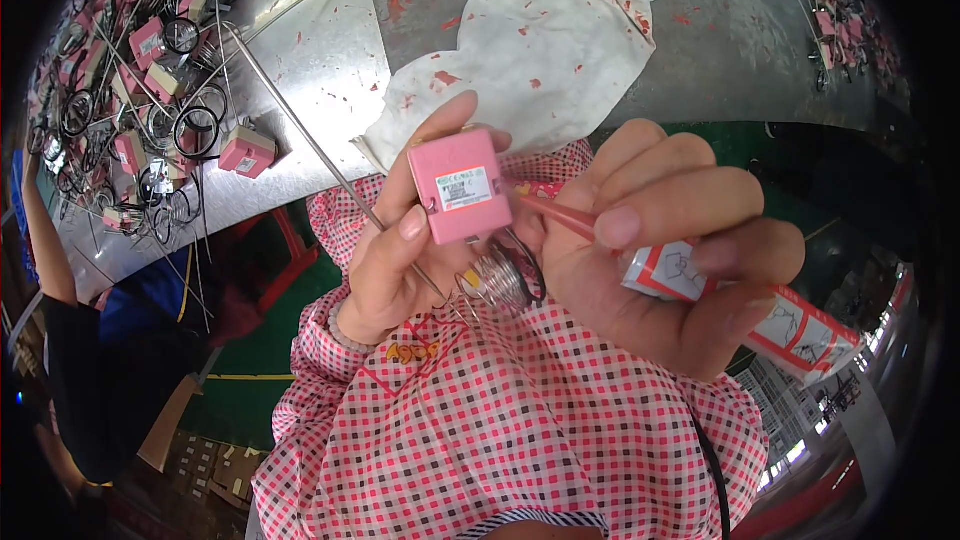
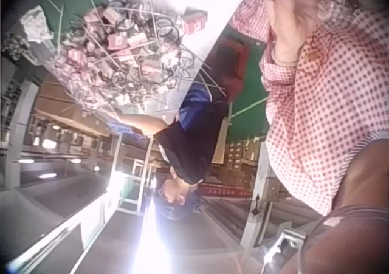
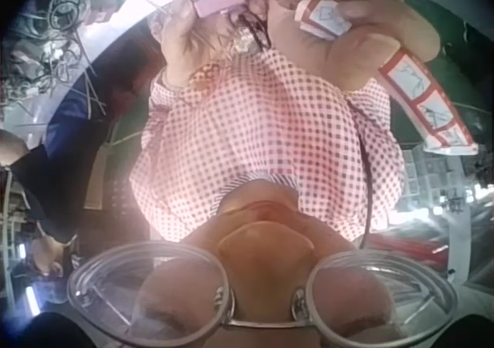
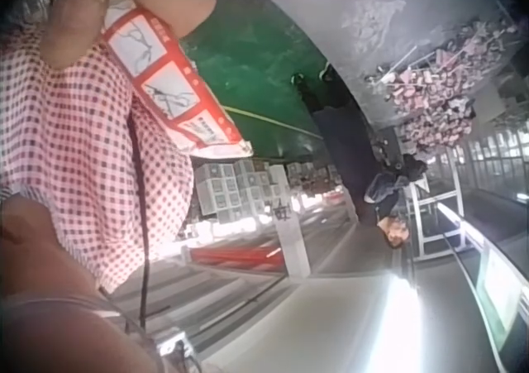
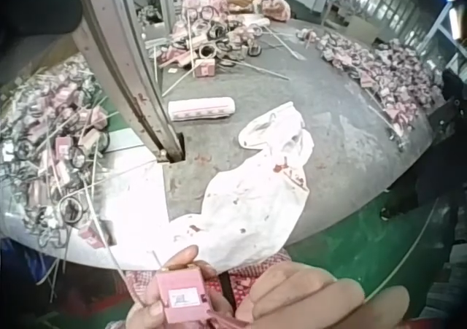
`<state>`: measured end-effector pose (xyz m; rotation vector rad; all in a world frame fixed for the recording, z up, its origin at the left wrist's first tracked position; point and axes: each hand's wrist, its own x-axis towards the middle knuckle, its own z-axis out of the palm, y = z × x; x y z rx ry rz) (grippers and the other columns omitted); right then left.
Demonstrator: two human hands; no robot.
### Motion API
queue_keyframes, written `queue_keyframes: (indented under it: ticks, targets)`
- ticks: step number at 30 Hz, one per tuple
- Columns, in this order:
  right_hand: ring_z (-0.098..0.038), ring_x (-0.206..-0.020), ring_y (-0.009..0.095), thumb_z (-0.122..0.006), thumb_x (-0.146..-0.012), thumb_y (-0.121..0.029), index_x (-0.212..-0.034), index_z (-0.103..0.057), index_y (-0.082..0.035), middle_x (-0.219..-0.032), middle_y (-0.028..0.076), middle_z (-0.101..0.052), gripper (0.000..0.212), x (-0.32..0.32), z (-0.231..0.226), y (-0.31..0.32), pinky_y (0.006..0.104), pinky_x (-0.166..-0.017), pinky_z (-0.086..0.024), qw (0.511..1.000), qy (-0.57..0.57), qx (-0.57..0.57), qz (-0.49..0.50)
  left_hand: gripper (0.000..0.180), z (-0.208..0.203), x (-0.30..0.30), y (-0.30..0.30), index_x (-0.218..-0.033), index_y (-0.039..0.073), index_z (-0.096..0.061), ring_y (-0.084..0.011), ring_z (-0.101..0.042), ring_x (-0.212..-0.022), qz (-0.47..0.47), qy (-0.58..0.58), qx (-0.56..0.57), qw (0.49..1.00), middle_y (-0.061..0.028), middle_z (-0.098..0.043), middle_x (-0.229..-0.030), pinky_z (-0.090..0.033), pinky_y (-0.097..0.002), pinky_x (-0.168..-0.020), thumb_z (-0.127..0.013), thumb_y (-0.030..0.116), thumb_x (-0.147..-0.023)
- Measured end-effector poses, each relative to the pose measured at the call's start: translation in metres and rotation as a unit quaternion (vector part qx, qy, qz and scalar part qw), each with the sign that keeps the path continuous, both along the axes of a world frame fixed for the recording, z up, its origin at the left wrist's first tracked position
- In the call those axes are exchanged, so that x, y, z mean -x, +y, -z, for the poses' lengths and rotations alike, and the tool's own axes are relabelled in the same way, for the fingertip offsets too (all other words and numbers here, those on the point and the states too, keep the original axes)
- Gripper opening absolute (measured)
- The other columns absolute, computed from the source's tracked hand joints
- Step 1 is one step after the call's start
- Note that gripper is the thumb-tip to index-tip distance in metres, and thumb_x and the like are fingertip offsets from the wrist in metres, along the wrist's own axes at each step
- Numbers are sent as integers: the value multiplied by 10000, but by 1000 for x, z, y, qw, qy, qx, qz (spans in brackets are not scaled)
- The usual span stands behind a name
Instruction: Applying red sealant from a tube onto small pink components on an assembly line.
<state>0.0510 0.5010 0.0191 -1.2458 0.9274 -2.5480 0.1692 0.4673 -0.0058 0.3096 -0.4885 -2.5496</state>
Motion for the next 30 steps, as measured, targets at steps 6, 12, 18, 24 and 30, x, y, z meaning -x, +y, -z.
queue_keyframes:
  ticks: [6, 12, 18, 24, 30]
  targets:
    - [-334, -412, 137, -303, -875, -343, -830, -508, -25, -624, 105, -475, 381, 20, -13, 14, 247, -385, -306, 998, -55, 12, 22, 709, 5, -7, -19, -1300, -1, -168, -231, -550, -827, -60, -275, 330, 901, -150, -459, -1103, -452, -287, -704, -584, -3, -725]
    - [-307, -394, 107, -340, -861, -339, -790, -529, -23, -552, 32, -445, 375, 24, -30, 27, 221, -386, -267, 997, -36, 30, 66, 803, 6, -4, -33, -1269, 15, -281, -187, -523, -806, -76, -400, 695, 593, -107, -548, -1049, -415, -281, -705, -690, -21, -578]
    - [-360, -408, 121, -294, -886, -259, -810, -425, -37, -591, 105, -495, 269, 7, -1, 8, 244, -381, -308, 999, 1, -49, -6, 849, -6, -5, -28, -1273, 21, -273, -240, -530, -869, -33, -367, 744, 558, -99, -564, -1062, -354, -316, -745, -689, -8, -534]
    - [-463, -510, 135, -457, -819, -110, -742, -414, 8, -690, 129, -548, 148, 26, 12, 18, 258, -490, -377, 971, 85, -206, -87, 908, -12, -3, -25, -1294, 17, -215, -232, -524, -920, -37, -339, 745, 573, -101, -561, -1083, -335, -310, -784, -691, -20, -521]
    - [-465, -552, 134, -468, -808, -131, -646, -454, 7, -693, 109, -551, 213, 20, 14, 22, 258, -508, -373, 970, 30, -219, -97, 891, -8, -2, -24, -1292, -1, -203, -244, -530, -898, -57, -324, 736, 592, -137, -563, -1057, -369, -316, -810, -691, -30, -547]
